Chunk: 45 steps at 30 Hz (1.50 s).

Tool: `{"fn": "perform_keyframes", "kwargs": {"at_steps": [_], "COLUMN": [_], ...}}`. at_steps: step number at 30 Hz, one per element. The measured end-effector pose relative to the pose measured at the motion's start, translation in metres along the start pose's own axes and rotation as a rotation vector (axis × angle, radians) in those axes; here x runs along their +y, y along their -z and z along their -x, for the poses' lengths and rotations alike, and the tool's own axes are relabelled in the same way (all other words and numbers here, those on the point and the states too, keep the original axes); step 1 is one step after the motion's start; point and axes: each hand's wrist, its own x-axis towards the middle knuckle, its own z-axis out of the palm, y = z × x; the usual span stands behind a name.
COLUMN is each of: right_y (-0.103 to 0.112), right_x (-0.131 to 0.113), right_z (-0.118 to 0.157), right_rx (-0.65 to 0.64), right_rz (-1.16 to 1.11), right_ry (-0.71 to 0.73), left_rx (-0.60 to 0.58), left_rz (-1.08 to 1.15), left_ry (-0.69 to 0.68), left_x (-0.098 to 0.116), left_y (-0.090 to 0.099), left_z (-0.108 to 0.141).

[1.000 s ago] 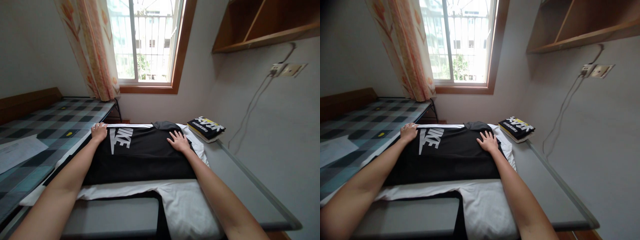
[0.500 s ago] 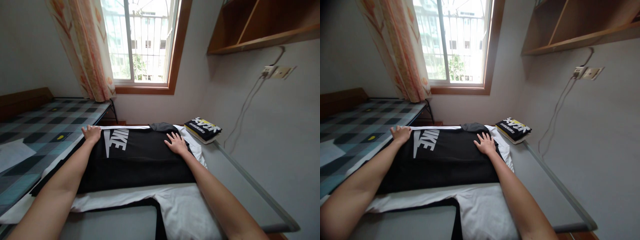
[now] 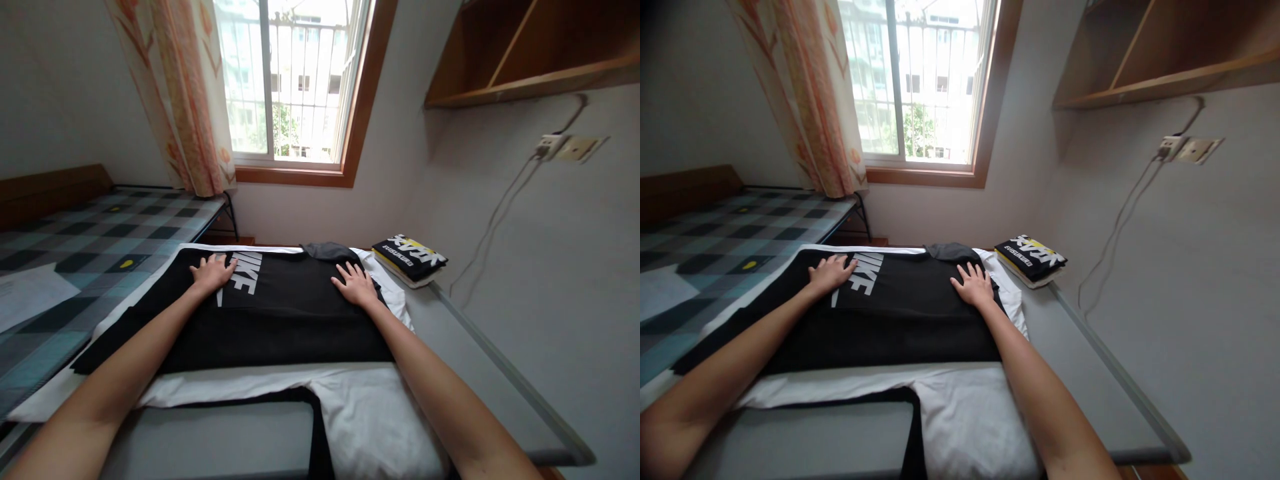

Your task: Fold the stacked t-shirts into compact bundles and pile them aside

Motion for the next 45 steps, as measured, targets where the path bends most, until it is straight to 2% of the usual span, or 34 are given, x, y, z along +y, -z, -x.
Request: {"fn": "perform_keyframes", "kwargs": {"at_steps": [3, 7, 11, 15, 21, 24, 29, 35, 40, 45], "right_y": [-0.001, 0.000, 0.012, 0.030, 0.045, 0.042, 0.032, 0.025, 0.025, 0.031], "right_x": [0.001, 0.000, -0.008, -0.017, -0.025, -0.025, -0.023, -0.021, -0.022, -0.020], "right_z": [-0.001, -0.002, -0.013, -0.038, -0.081, -0.098, -0.120, -0.139, -0.149, -0.152], "right_rx": [0.012, 0.041, 0.181, 0.294, 0.195, 0.146, 0.064, -0.038, -0.050, -0.028], "right_rz": [0.001, 0.003, 0.036, 0.039, 0.019, 0.038, 0.061, 0.023, -0.032, -0.221], "right_ry": [0.003, 0.012, -0.004, -0.036, -0.126, -0.152, -0.116, -0.107, -0.142, -0.198], "left_rx": [0.026, 0.031, 0.027, 0.034, 0.038, 0.042, 0.057, 0.082, 0.100, 0.108], "left_rz": [0.056, 0.092, 0.102, 0.101, 0.110, 0.108, 0.100, 0.085, 0.077, 0.073], "left_ry": [0.007, 0.008, 0.006, 0.008, 0.012, 0.013, 0.014, 0.022, 0.019, 0.019], "left_x": [-0.007, -0.011, -0.010, -0.010, -0.010, -0.010, -0.010, -0.007, -0.007, -0.007], "left_y": [-0.008, -0.009, -0.007, -0.007, -0.009, -0.010, -0.012, -0.011, -0.011, -0.011], "left_z": [0.002, 0.004, 0.007, 0.008, 0.006, 0.005, 0.003, 0.003, 0.002, 0.002]}}
